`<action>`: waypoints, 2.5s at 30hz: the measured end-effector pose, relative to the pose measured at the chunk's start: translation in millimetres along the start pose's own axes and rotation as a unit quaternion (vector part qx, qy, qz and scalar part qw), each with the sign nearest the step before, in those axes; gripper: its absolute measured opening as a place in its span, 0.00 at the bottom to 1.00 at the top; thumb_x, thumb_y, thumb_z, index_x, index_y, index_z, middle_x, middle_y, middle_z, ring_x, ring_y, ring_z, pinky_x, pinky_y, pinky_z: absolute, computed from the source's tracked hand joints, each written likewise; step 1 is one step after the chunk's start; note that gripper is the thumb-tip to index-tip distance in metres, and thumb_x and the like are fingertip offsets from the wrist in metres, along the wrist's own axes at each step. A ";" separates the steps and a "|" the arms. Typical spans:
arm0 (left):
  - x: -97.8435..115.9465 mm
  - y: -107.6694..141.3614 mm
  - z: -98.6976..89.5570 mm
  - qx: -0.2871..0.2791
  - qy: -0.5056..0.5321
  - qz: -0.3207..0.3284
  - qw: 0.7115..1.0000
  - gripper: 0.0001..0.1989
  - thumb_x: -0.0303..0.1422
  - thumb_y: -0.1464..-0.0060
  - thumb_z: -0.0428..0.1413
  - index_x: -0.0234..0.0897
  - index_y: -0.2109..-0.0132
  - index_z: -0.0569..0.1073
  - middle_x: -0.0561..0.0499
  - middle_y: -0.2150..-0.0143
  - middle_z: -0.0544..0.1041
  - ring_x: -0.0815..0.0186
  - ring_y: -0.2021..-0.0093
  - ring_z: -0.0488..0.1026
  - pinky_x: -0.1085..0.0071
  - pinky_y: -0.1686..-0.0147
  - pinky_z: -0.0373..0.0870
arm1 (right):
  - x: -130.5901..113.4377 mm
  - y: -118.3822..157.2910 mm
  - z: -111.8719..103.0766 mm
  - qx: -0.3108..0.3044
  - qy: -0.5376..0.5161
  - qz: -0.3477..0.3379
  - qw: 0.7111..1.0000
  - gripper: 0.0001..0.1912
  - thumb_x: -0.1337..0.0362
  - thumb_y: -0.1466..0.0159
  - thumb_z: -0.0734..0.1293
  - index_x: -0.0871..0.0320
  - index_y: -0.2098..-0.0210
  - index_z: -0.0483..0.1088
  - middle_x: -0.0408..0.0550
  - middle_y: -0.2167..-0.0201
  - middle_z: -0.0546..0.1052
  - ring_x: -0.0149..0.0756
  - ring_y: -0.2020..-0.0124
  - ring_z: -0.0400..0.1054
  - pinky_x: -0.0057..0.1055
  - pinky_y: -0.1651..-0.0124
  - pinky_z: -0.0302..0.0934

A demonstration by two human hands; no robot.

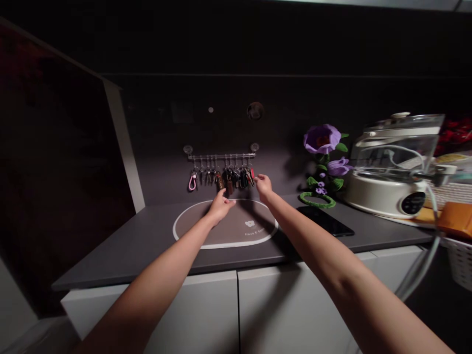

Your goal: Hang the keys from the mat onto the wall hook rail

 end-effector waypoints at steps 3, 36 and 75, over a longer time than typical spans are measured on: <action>21.4 6.7 -6.9 -0.019 -0.002 0.022 1.000 0.43 0.28 0.58 0.58 0.34 0.37 0.46 0.61 0.79 0.64 0.75 0.78 0.62 0.77 0.73 0.60 | -5.1 30.6 -2.5 0.002 -0.033 0.028 0.999 0.22 0.63 0.46 0.61 0.58 0.51 0.60 0.44 0.70 0.70 0.28 0.71 0.63 0.26 0.64 0.60; 8.9 68.6 -93.9 0.029 0.020 0.063 0.997 0.50 0.35 0.60 0.61 0.42 0.36 0.39 0.50 0.61 0.70 0.68 0.62 0.67 0.70 0.59 0.63 | -36.8 113.3 -30.6 -0.252 -0.065 -0.096 0.961 0.42 0.56 0.48 0.67 0.53 0.39 0.45 0.47 0.60 0.69 0.33 0.60 0.65 0.34 0.53 0.61; 1.7 -106.2 -52.2 -0.174 0.506 -0.125 0.835 0.19 0.46 0.50 0.47 0.33 0.62 0.69 0.42 0.65 0.74 0.55 0.62 0.71 0.51 0.60 0.64 | -10.5 -18.4 82.1 -0.133 -0.347 0.131 0.919 0.21 0.43 0.43 0.55 0.45 0.56 0.51 0.45 0.59 0.68 0.32 0.67 0.67 0.34 0.70 0.65</action>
Point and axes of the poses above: each hand's wrist, its own y-axis away from the middle knuckle, its own z-axis out of the palm, x = y × z, the point moved 4 cm from there along -y, towards the middle knuckle
